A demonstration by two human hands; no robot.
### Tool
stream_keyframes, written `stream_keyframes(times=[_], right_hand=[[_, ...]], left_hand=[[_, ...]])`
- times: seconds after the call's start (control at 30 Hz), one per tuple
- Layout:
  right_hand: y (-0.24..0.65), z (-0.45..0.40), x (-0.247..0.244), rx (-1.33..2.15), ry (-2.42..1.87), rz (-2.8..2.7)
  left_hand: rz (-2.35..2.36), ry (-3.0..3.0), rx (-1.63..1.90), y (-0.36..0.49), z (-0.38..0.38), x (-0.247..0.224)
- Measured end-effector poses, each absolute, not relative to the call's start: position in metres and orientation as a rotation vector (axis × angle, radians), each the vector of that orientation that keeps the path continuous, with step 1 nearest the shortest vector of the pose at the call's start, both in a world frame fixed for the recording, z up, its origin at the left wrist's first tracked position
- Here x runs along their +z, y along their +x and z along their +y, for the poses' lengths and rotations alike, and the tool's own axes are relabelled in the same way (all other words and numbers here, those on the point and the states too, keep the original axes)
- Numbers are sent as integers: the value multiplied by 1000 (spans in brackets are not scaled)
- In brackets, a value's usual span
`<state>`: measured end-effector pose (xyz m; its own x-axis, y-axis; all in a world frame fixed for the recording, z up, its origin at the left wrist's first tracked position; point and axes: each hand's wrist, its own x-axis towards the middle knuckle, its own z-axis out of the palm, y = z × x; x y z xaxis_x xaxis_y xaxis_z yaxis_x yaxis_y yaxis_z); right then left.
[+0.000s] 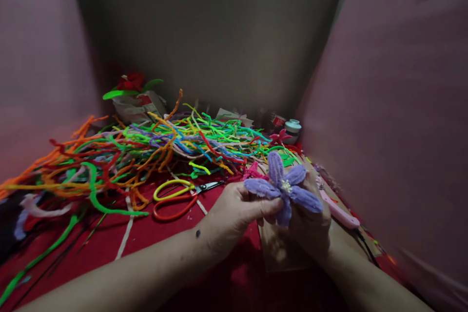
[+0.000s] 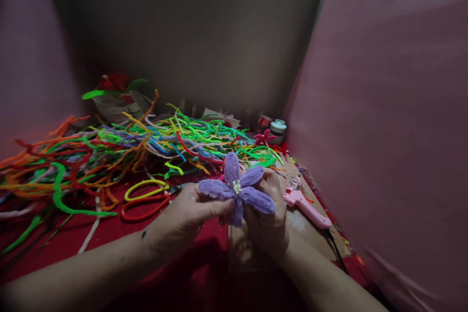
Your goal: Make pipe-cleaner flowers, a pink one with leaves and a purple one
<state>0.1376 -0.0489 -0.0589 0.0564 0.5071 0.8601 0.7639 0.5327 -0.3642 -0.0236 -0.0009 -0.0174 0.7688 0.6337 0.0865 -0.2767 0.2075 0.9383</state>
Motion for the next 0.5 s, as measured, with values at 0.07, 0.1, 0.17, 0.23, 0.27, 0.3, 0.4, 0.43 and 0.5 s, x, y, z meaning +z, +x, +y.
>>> stream_keyframes(times=[0.07, 0.1, 0.17, 0.23, 0.27, 0.3, 0.4, 0.43, 0.5], right_hand=[[136, -49, -57, -253, -1103, -1610], [135, -50, -56, -240, -1099, -1616], [134, -50, -54, -232, -1093, -1619], [132, -50, -53, -227, -1094, -1619], [132, -50, -52, -219, -1091, -1624], [131, -50, -52, -216, -1085, -1629], [130, -49, -53, -220, -1060, -1656], [130, -48, -54, -233, -1057, -1660], [132, -47, -54, -258, -1069, -1658]], left_hand=[[361, 1202, 666, -24, -2, -13], [371, 1206, 676, -25, -3, -11], [388, 1212, 692, -26, -6, -7], [398, 1216, 693, -27, -9, -4], [396, 1221, 683, -27, -10, -3], [392, 1228, 669, -27, -11, -2], [396, 1243, 636, -29, -10, -2], [400, 1240, 631, -30, -8, -3], [409, 1248, 625, -34, -2, -6]])
